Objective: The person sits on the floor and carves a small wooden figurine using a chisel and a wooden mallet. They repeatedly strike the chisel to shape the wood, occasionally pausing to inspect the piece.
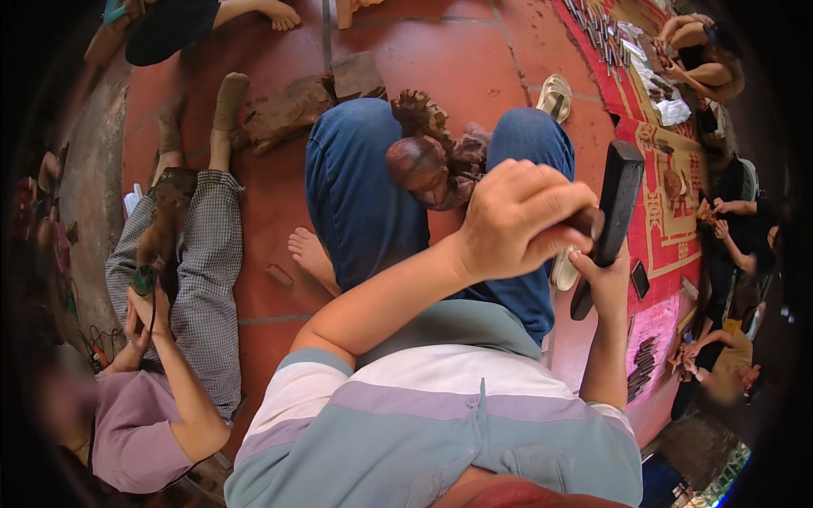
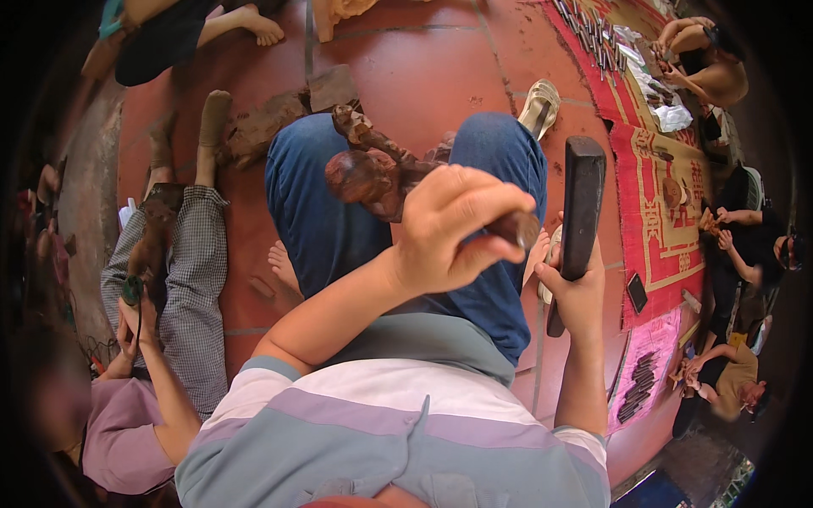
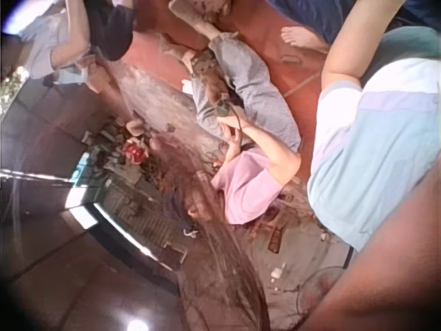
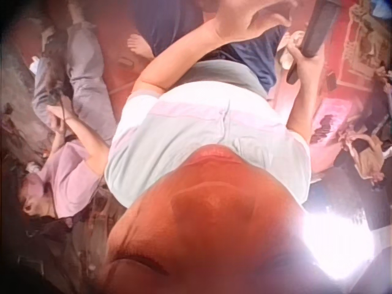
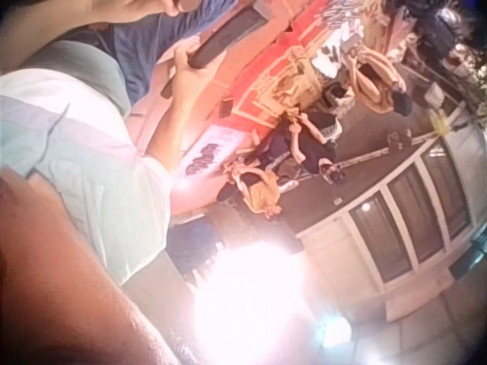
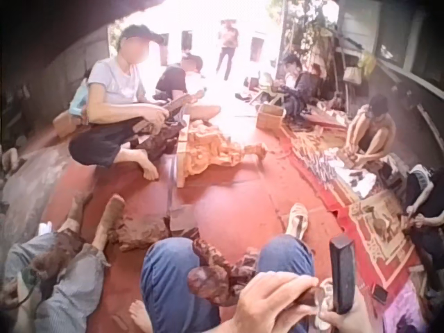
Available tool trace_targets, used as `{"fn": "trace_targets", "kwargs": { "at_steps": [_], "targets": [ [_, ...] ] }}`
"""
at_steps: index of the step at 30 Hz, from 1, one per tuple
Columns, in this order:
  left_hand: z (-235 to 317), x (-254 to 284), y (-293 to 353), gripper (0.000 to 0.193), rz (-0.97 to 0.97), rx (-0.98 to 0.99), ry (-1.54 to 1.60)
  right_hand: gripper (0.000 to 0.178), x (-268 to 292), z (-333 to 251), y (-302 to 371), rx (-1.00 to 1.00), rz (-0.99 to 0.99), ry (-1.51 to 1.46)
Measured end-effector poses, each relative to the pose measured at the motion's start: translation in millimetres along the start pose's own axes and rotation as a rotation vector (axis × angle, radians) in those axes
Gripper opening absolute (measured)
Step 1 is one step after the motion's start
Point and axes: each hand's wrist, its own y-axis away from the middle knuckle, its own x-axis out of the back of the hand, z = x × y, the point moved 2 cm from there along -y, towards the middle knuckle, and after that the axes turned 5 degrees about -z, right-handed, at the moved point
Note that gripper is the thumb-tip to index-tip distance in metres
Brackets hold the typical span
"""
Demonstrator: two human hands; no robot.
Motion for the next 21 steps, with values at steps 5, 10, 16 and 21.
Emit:
{"fn": "trace_targets", "kwargs": {
  "at_steps": [5, 10, 16, 21],
  "targets": [
    [26, -8, -5, 0.038, -0.097, 0.008, -0.028, 0.067, -8, 4, -4, 0.020, 0.025, -0.050],
    [23, -3, 25, 0.039, -0.179, -0.041, 0.010, 0.068, -9, 18, 5, -0.003, -0.029, -0.189],
    [55, 19, 30, 0.070, -0.600, 0.459, -0.105, 0.074, -25, 30, 7, -0.197, -0.060, -0.239],
    [32, 53, 38, 0.112, -1.017, 1.164, -0.411, 0.070, -34, 20, 2, -0.127, -0.120, -0.180]
  ]
}}
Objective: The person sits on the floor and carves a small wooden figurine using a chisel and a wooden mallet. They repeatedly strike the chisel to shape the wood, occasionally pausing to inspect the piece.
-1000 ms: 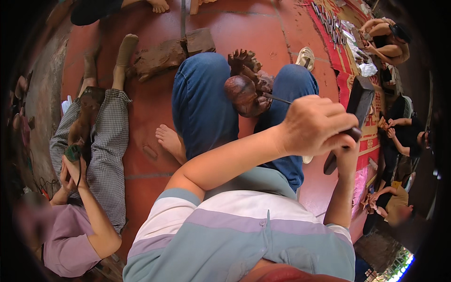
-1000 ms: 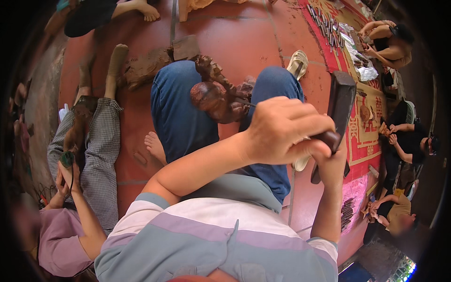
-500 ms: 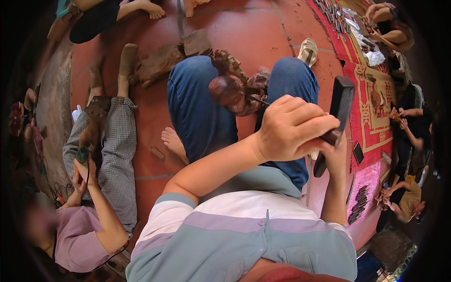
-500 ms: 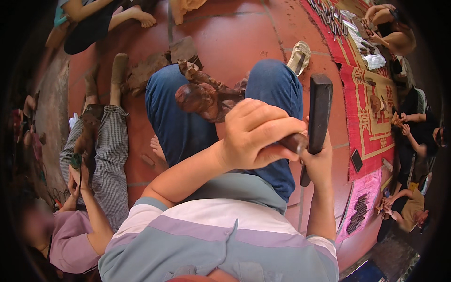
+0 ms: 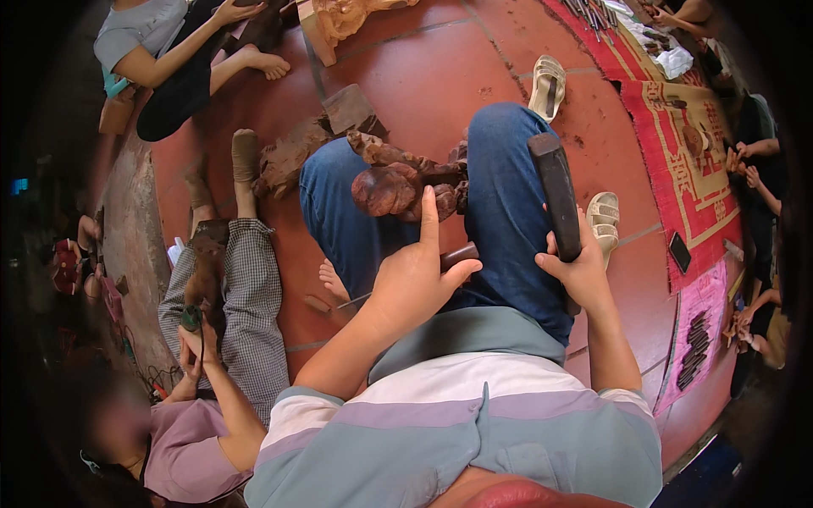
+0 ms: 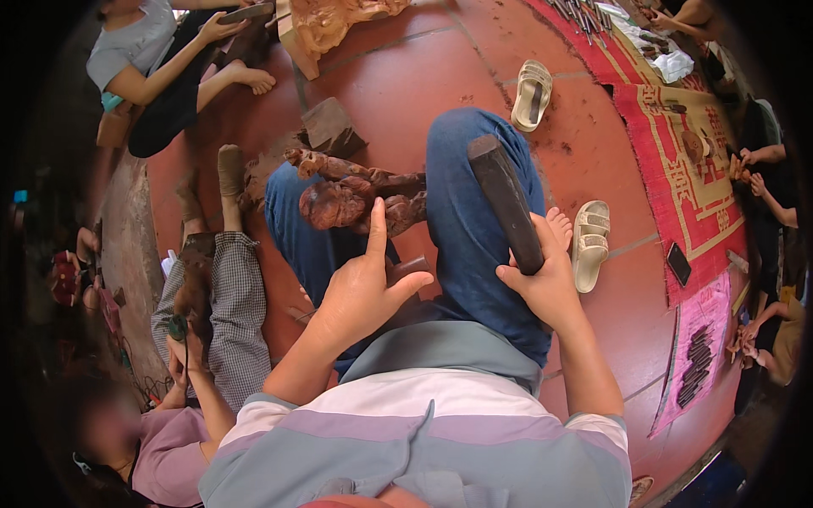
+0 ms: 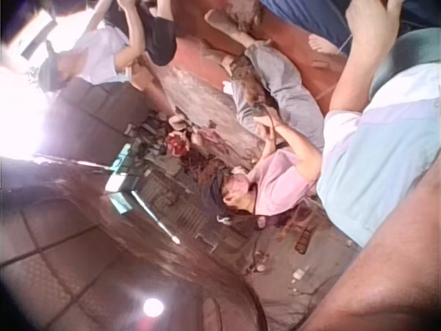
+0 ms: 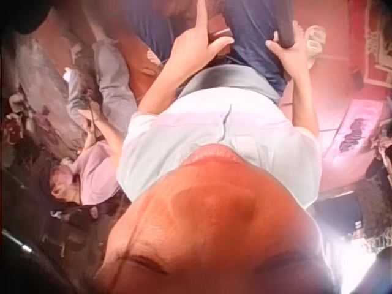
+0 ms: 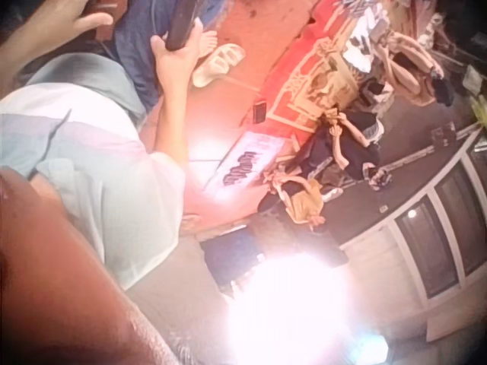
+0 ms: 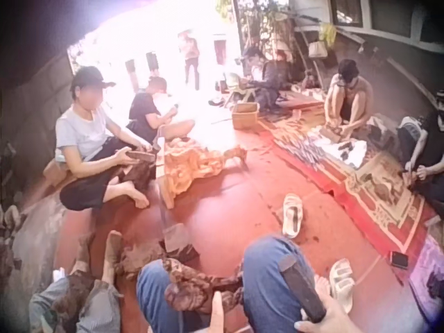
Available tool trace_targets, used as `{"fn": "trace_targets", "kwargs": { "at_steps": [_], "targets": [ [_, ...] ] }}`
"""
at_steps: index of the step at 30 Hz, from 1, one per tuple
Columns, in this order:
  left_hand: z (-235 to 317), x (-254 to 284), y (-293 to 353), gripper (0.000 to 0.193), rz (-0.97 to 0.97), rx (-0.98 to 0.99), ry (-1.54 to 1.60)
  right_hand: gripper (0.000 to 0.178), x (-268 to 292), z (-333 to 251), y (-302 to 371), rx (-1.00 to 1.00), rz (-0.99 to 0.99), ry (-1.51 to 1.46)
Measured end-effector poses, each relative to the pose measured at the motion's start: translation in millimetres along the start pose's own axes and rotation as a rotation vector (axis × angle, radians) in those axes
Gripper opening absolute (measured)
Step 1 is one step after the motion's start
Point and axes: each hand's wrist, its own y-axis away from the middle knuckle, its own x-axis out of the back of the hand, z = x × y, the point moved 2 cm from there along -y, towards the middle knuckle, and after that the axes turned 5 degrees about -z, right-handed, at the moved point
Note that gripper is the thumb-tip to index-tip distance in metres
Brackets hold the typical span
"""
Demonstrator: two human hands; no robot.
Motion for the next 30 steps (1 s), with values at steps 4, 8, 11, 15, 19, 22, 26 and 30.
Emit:
{"fn": "trace_targets", "kwargs": {
  "at_steps": [4, 8, 11, 15, 19, 22, 26, 30],
  "targets": [
    [1, 0, 1, 0.112, -0.039, 0.060, 0.010, 0.068, 1, 7, -4, 0.035, -0.027, 0.021],
    [-5, -9, 6, 0.112, 0.017, 0.008, -0.015, 0.067, 2, 7, -3, 0.014, -0.039, -0.036],
    [-9, -10, 12, 0.099, 0.007, 0.021, -0.040, 0.067, 4, 13, -4, 0.010, -0.045, -0.034],
    [-18, 7, 23, 0.058, 0.061, -0.058, 0.101, 0.067, 5, 12, -4, 0.035, -0.058, 0.001],
    [-23, 38, 40, 0.021, 0.144, 0.010, 0.324, 0.068, 6, 11, -4, 0.050, -0.061, -0.003],
    [-29, 57, 48, 0.014, 0.378, -0.020, 0.439, 0.068, 6, 12, -4, 0.052, -0.055, 0.007],
    [-24, 75, 51, 0.006, 0.525, 0.049, 0.596, 0.069, 6, 16, -5, 0.069, -0.051, 0.022],
    [-34, 76, 45, 0.024, 0.512, -0.097, 0.817, 0.069, 6, 11, -5, 0.056, -0.057, 0.031]
  ]
}}
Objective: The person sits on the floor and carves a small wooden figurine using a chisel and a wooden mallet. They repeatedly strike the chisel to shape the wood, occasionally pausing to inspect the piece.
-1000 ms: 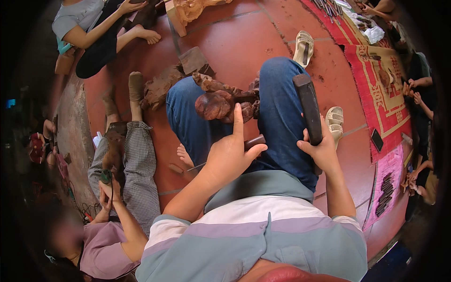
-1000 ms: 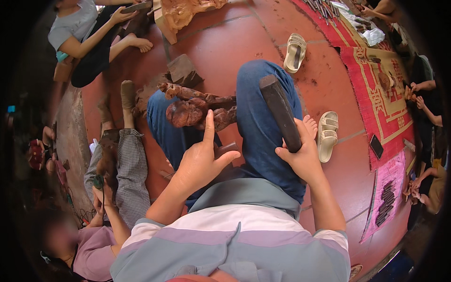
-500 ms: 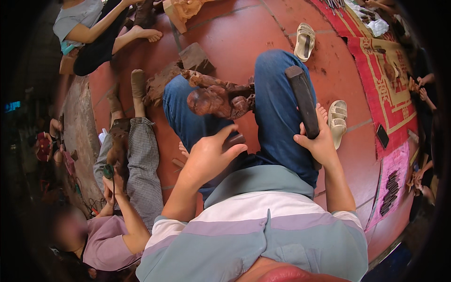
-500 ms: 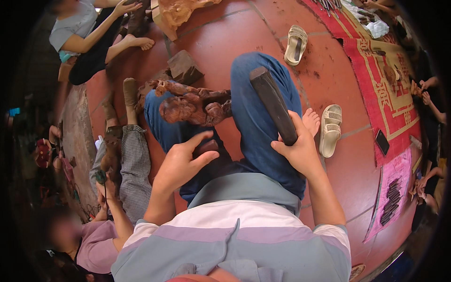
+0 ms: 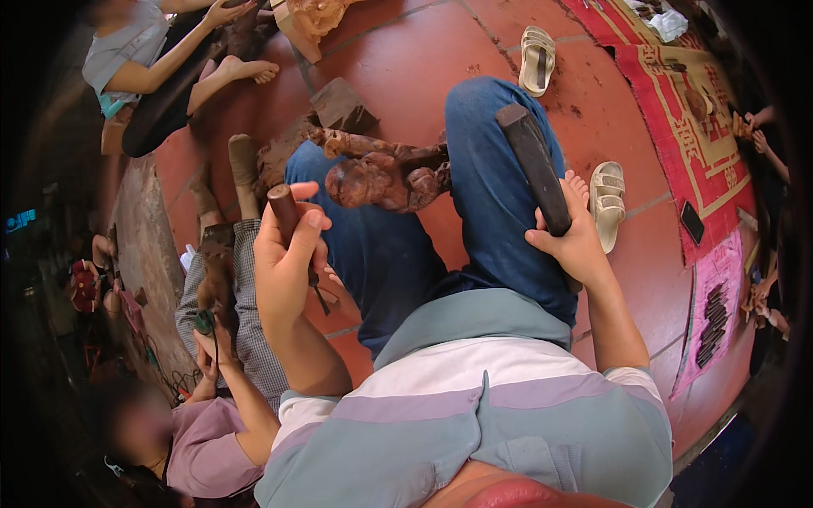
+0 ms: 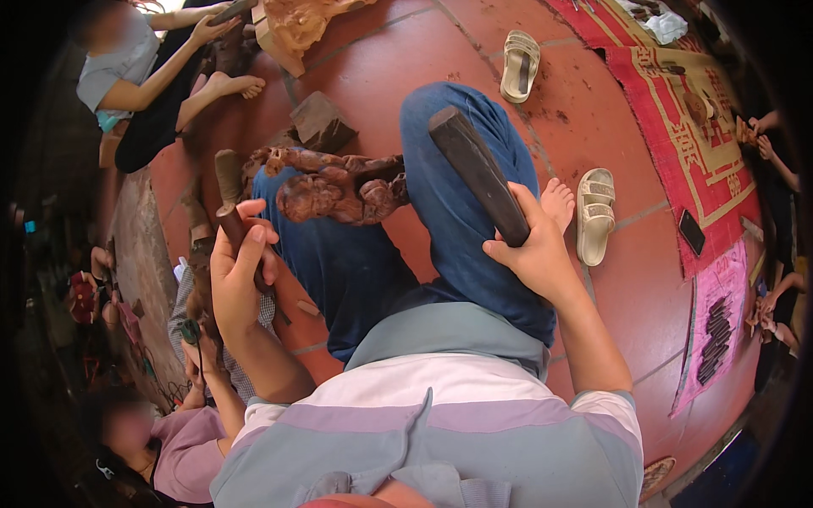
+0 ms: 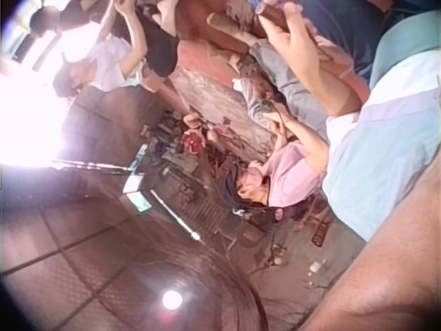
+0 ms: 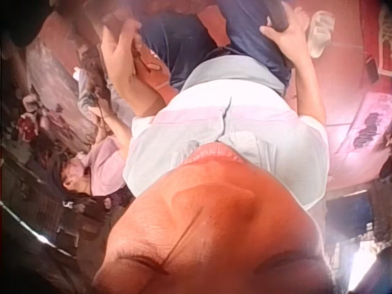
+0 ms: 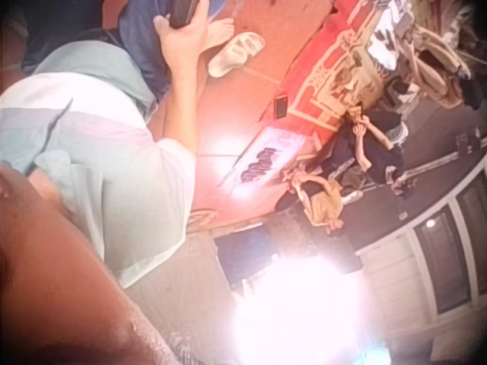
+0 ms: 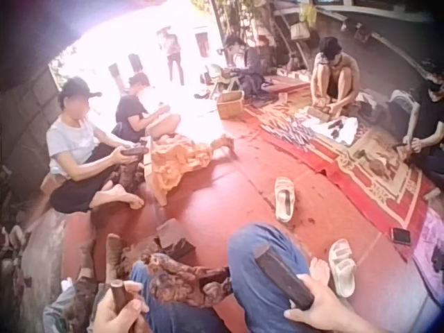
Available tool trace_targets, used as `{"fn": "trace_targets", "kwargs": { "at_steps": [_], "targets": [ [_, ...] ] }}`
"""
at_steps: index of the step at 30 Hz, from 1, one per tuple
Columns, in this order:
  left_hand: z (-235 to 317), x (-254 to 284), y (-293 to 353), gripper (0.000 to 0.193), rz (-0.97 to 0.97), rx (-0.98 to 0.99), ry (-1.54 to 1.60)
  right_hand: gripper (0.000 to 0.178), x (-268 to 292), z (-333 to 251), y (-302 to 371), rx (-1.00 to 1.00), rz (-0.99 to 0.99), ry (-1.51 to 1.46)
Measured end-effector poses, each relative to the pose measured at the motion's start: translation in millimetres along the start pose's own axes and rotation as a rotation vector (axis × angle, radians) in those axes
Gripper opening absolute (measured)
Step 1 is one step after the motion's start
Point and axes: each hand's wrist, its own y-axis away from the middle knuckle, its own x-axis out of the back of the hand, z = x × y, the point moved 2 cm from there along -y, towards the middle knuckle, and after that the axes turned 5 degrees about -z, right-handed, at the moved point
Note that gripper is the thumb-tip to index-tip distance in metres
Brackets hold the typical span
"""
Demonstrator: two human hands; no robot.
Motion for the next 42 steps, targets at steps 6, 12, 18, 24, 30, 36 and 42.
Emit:
{"fn": "trace_targets", "kwargs": {
  "at_steps": [6, 12, 18, 24, 30, 36, 42],
  "targets": [
    [-7, -5, -8, 0.046, 0.018, 0.033, -0.154, 0.069, 0, 1, -2, -0.017, -0.012, -0.034],
    [-8, -7, -13, 0.046, 0.110, -0.008, -0.256, 0.068, 2, -2, -4, -0.011, -0.017, -0.008],
    [-9, -7, -15, 0.045, 0.097, 0.011, -0.203, 0.066, 0, -5, -5, -0.022, -0.019, -0.016],
    [-7, -6, -17, 0.040, 0.065, 0.072, -0.180, 0.061, 0, -2, -6, -0.042, 0.002, -0.073],
    [-11, -4, -20, 0.046, 0.022, 0.125, -0.119, 0.060, 0, -2, -6, -0.053, 0.007, -0.080],
    [-11, -14, -26, 0.056, -0.047, 0.115, -0.215, 0.058, -1, -8, -5, -0.044, 0.019, -0.045],
    [-16, -15, -24, 0.056, -0.028, 0.081, -0.171, 0.058, -1, -2, -8, 0.004, -0.010, -0.002]
  ]
}}
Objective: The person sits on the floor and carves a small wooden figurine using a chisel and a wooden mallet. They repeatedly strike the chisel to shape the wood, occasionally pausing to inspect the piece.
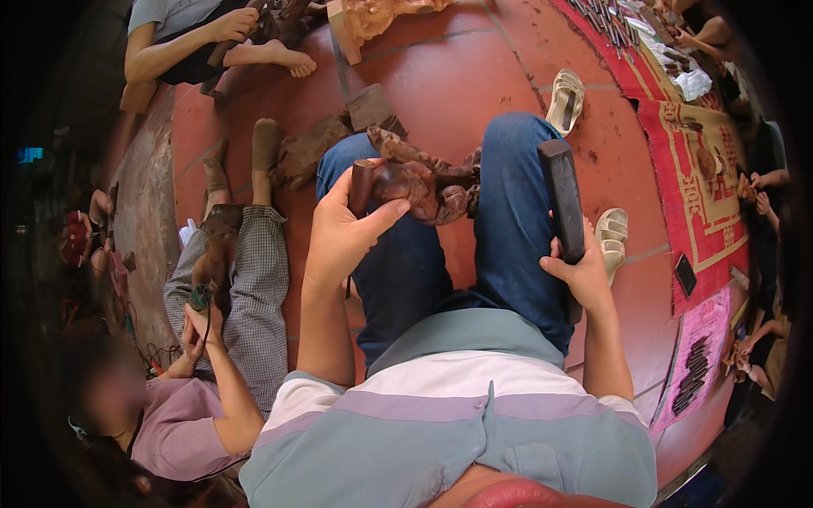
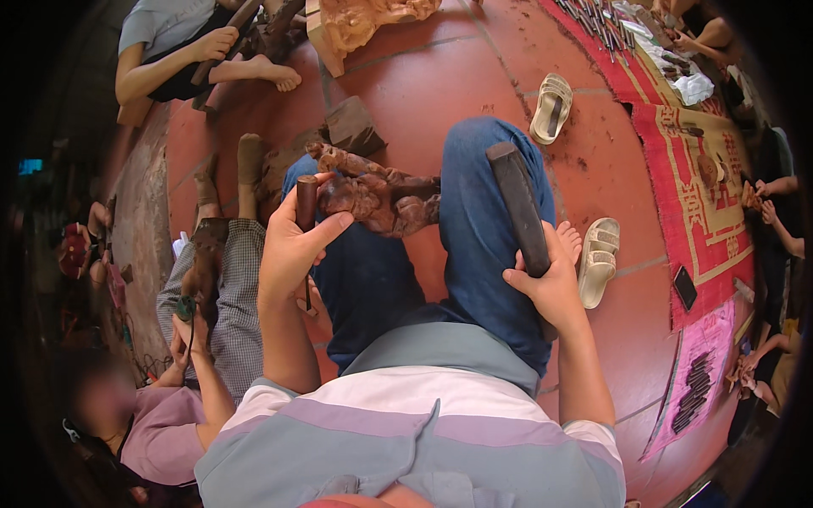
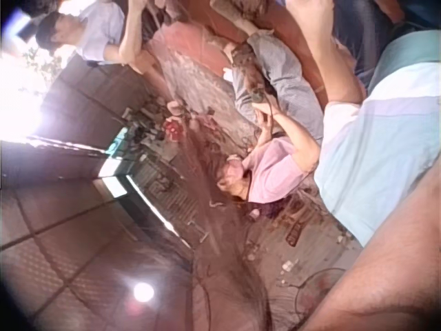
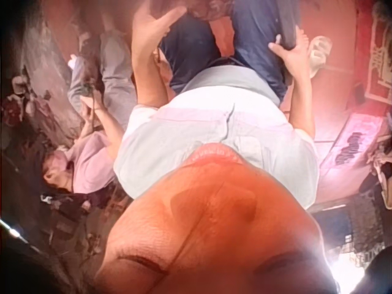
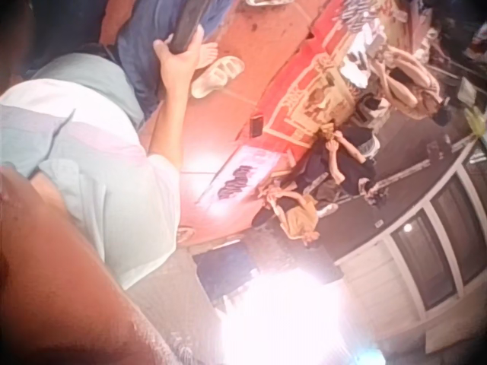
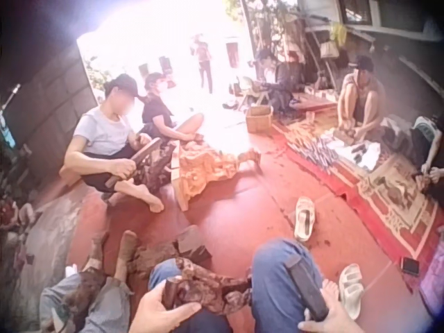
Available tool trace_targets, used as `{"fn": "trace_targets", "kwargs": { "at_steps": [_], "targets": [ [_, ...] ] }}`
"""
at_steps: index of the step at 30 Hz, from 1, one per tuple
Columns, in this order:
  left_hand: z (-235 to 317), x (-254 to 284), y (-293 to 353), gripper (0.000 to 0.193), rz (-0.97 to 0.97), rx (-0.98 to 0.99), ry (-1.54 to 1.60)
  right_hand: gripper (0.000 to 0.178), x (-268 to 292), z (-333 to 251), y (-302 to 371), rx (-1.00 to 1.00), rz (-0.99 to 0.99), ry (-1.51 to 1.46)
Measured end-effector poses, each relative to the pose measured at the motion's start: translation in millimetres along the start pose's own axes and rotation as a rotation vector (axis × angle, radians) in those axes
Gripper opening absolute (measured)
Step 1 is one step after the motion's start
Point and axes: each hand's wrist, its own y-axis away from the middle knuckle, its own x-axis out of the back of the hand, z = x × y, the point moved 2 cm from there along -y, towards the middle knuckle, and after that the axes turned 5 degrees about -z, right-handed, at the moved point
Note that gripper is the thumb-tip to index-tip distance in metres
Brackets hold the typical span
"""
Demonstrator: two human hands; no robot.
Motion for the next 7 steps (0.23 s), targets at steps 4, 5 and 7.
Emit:
{"fn": "trace_targets", "kwargs": {
  "at_steps": [4, 5, 7],
  "targets": [
    [2, -2, 1, 0.052, 0.015, 0.027, 0.033, 0.058, -1, -4, 7, 0.009, 0.049, -0.072],
    [5, -6, -3, 0.051, -0.005, 0.030, 0.042, 0.060, 0, -2, 9, -0.035, 0.025, -0.082],
    [25, -29, -32, 0.050, -0.076, -0.089, 0.095, 0.063, 32, -4, 5, -0.013, 0.119, -0.053]
  ]
}}
